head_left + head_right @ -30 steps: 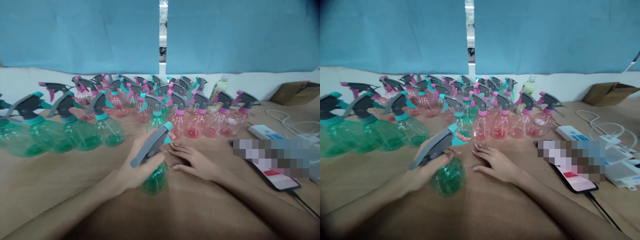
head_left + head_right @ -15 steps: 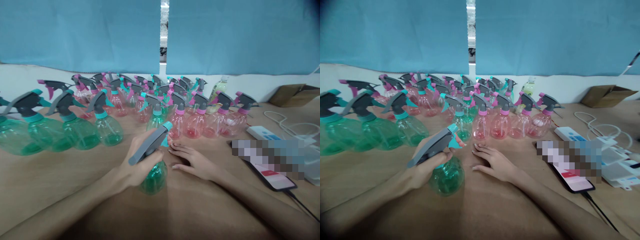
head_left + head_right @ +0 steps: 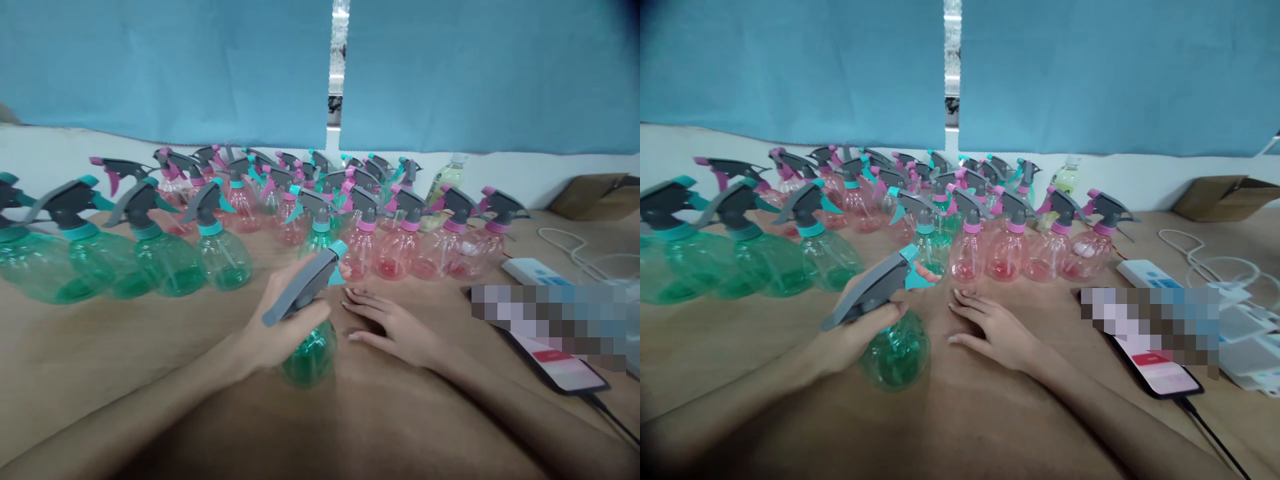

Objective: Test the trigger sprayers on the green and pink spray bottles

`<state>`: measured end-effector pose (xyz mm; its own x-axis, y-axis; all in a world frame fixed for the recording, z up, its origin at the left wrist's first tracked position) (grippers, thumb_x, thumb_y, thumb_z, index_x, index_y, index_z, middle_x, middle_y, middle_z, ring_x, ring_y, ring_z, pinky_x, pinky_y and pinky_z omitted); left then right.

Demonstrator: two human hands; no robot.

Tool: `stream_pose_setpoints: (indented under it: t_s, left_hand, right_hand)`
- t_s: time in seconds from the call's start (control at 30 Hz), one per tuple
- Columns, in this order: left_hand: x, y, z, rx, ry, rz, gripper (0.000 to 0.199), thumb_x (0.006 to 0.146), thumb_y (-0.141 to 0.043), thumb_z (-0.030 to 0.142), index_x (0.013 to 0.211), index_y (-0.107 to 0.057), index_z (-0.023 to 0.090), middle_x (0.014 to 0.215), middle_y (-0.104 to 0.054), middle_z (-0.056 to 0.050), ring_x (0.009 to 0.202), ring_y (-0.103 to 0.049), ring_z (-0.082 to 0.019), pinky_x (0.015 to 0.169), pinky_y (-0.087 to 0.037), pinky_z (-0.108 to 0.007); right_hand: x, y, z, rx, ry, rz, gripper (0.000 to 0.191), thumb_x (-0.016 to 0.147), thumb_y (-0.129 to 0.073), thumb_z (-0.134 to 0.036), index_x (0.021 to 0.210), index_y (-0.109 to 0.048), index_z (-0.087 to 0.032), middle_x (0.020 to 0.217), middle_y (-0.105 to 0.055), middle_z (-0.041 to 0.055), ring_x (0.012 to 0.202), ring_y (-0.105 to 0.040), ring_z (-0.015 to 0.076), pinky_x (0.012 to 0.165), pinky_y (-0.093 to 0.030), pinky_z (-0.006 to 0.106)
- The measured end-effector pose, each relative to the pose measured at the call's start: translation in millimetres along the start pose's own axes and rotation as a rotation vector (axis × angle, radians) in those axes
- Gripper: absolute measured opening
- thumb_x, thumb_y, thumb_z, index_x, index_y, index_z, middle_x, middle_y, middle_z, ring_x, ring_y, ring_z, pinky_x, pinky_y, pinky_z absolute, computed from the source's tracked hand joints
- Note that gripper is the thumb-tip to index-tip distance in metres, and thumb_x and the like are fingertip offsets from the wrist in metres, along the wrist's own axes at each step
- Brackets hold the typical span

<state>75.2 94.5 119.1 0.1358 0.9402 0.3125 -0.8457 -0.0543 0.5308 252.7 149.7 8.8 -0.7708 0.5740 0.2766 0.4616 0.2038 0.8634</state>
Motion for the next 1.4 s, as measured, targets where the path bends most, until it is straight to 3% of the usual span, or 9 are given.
stream_pose_setpoints:
  t_s: [0.27, 0.53, 0.77, 1.1, 1.4]
  left_hand:
    - [-1.0, -1.7, -2.2, -0.041, 0.034, 0.028, 0.004, 0.074, -0.050, 0.022, 0.078, -0.050, 0.021, 0.073, -0.055, 0.003, 0.069, -0.055, -0.015, 0.067, -0.047, -0.028]
    - [-1.1, -2.6, -4.4, -0.083, 0.047, 0.018, 0.003, 0.076, -0.052, 0.022, 0.077, -0.050, 0.021, 0.067, -0.049, 0.004, 0.064, -0.052, -0.013, 0.069, -0.050, -0.029]
    - [-0.8, -3.2, -8.3, -0.113, 0.045, 0.018, 0.006, 0.075, -0.053, 0.021, 0.080, -0.052, 0.021, 0.065, -0.047, 0.004, 0.059, -0.049, -0.013, 0.059, -0.047, -0.026]
    - [0.3, -4.2, -4.8, -0.172, 0.047, 0.021, 0.013, 0.072, -0.055, 0.020, 0.073, -0.042, 0.022, 0.062, -0.035, 0.007, 0.052, -0.037, -0.010, 0.066, -0.048, -0.030]
    - [0.6, -4.3, -6.0, -0.182, 0.057, -0.004, 0.014, 0.074, -0.054, 0.020, 0.073, -0.040, 0.023, 0.061, -0.028, 0.007, 0.054, -0.037, -0.010, 0.066, -0.048, -0.029]
  right_hand:
    - [-2.3, 1.9, 0.6, -0.119, -0.046, 0.067, 0.051, 0.087, -0.049, -0.054, 0.130, -0.053, -0.026, 0.142, -0.045, 0.0067, 0.129, -0.042, 0.0272, 0.105, -0.038, 0.048]
    - [-1.5, 3.8, 1.1, -0.100, -0.029, 0.065, 0.046, 0.090, -0.047, -0.049, 0.128, -0.054, -0.025, 0.137, -0.050, 0.0070, 0.129, -0.043, 0.0262, 0.105, -0.038, 0.049]
    - [-1.0, 6.1, 7.8, -0.074, 0.003, 0.013, 0.046, 0.091, -0.046, -0.048, 0.130, -0.052, -0.024, 0.138, -0.049, 0.0047, 0.130, -0.041, 0.0234, 0.106, -0.037, 0.046]
    - [-1.7, 3.7, 13.8, -0.033, -0.002, 0.030, 0.047, 0.090, -0.048, -0.048, 0.131, -0.050, -0.025, 0.137, -0.050, 0.0039, 0.130, -0.042, 0.0242, 0.106, -0.037, 0.048]
    - [-2.6, 3.6, 13.4, -0.042, -0.028, 0.031, 0.052, 0.089, -0.048, -0.049, 0.133, -0.047, -0.023, 0.138, -0.049, 0.0057, 0.129, -0.043, 0.0233, 0.106, -0.036, 0.047]
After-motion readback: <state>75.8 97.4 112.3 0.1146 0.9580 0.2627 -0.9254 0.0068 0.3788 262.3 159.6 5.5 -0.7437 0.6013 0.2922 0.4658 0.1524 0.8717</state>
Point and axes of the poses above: each hand's wrist, its own x-axis towards the middle knuckle, its own y-axis out of the back of the hand, z = x × y, the point moved 4 cm from there along x, towards the middle knuckle
